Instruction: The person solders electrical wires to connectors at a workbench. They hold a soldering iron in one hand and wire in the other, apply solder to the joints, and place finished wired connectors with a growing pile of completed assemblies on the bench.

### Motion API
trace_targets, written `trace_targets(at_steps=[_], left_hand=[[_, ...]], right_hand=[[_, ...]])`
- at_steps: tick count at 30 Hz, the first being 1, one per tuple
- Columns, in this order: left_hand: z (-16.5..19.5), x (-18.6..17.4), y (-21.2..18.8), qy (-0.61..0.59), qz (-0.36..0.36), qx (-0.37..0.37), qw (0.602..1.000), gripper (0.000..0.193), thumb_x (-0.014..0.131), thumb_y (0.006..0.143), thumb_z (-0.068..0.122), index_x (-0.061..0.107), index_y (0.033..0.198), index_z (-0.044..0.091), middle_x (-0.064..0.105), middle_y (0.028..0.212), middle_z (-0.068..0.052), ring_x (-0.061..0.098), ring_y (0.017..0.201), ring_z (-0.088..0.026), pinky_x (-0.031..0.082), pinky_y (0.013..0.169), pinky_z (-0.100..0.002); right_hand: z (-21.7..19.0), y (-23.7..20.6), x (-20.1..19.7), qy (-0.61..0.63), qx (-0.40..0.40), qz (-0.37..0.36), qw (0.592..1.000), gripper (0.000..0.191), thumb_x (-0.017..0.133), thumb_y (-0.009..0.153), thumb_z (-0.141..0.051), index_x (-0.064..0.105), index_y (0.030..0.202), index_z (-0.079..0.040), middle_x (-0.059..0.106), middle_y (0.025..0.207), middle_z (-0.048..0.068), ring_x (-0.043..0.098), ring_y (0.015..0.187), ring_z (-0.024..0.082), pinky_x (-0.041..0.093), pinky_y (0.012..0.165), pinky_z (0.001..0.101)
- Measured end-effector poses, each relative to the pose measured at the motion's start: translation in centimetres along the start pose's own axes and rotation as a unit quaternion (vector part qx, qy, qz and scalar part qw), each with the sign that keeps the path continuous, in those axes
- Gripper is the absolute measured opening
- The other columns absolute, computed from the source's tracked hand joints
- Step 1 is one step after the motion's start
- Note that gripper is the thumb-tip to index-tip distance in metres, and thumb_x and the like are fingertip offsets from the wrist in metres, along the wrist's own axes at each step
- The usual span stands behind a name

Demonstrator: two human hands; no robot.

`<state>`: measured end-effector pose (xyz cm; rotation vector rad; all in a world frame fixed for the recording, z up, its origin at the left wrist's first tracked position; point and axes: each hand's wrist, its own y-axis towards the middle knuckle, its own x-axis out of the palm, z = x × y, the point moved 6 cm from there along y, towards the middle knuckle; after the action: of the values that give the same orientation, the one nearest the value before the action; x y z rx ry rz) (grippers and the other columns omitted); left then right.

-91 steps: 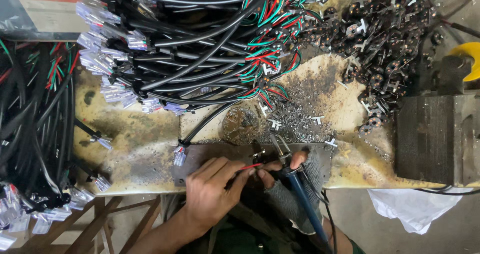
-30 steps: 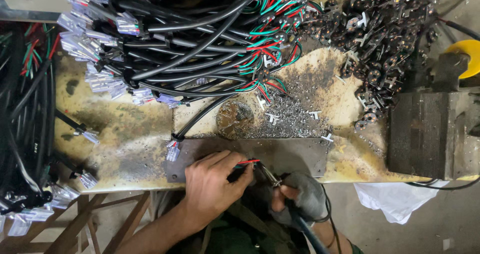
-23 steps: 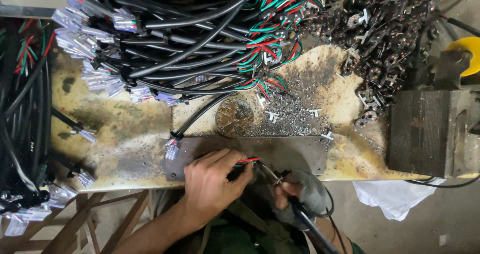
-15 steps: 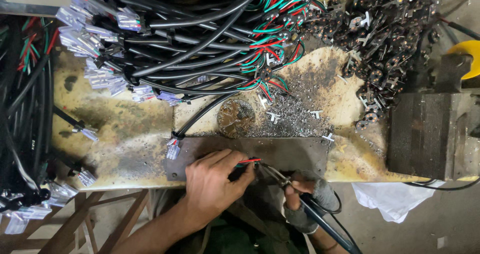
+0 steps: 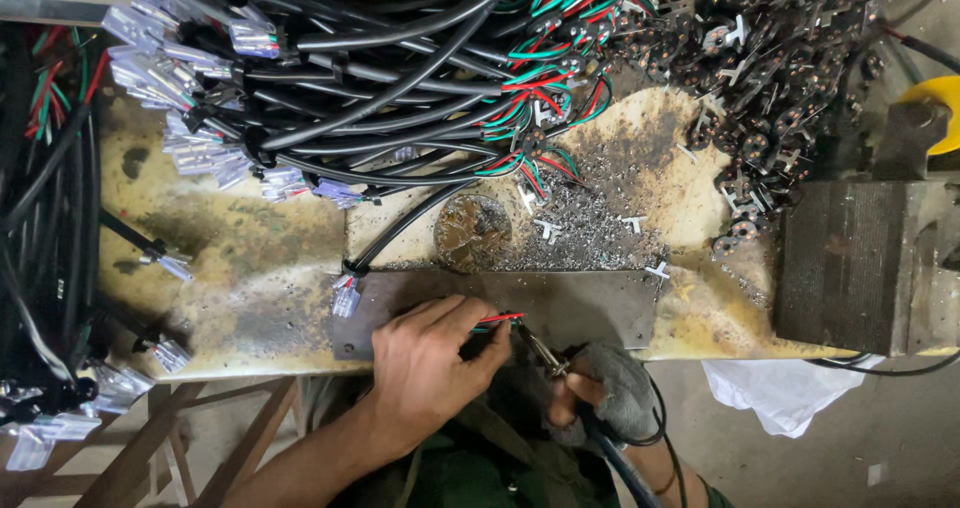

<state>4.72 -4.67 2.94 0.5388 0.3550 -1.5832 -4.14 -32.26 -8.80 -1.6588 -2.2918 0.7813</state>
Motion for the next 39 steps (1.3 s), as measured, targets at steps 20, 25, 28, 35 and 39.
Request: trace_targets(at_steps=[20,25,28,35,39], left_hand=[[0.3,0.8,-0.3,0.012,0.000,0.000,1.000,0.017,0.082,0.077,0.021,0.070,0.083,0.011,0.070,0.076,-0.006,0.070,0.069,-0.029,0.054,0.059,-0.040],[0.4,0.5,-0.3,0.005,0.005,0.001,1.000,0.017,0.082,0.077,0.020,0.070,0.084,0.010,0.071,0.078,-0.006,0.070,0.069,-0.029,0.054,0.059,-0.039],[0.4,0.3,-0.2,0.010,0.013,0.001,1.000,0.017,0.082,0.076,0.020,0.070,0.083,0.011,0.071,0.077,-0.006,0.070,0.069,-0.029,0.054,0.059,-0.039],[0.5,0.5,-0.1,0.008,0.013,0.005,1.000,0.017,0.082,0.077,0.019,0.069,0.083,0.010,0.070,0.077,-0.006,0.070,0.068,-0.028,0.054,0.059,-0.039],[0.4,0.7,-0.3,0.010,0.012,0.007,1.000,0.018,0.083,0.077,0.021,0.069,0.083,0.010,0.069,0.076,-0.006,0.069,0.068,-0.029,0.053,0.058,-0.039]], right_hand=[[-1.4,-3.4,0.8,-0.051,-0.284,0.287,0.913,0.018,0.067,0.094,0.000,0.057,0.108,-0.005,0.062,0.075,-0.001,0.055,0.063,0.008,0.047,0.061,0.0255],[-5.3,-3.2,2.6,-0.172,-0.284,0.282,0.900,0.018,0.075,0.089,-0.003,0.066,0.104,-0.009,0.067,0.091,0.006,0.062,0.078,0.015,0.050,0.070,0.0280],[-8.2,-3.1,3.5,-0.253,-0.325,0.213,0.886,0.024,0.081,0.086,-0.010,0.074,0.108,-0.013,0.068,0.099,0.006,0.066,0.085,0.018,0.052,0.072,0.0278],[-9.8,-2.6,4.0,-0.390,-0.243,0.167,0.872,0.026,0.086,0.077,-0.026,0.079,0.101,-0.020,0.063,0.089,0.005,0.061,0.076,0.021,0.048,0.062,0.0335],[-10.9,-2.3,4.7,-0.432,-0.300,0.135,0.840,0.026,0.085,0.078,-0.019,0.078,0.102,-0.023,0.062,0.090,0.005,0.060,0.074,0.023,0.046,0.058,0.0351]])
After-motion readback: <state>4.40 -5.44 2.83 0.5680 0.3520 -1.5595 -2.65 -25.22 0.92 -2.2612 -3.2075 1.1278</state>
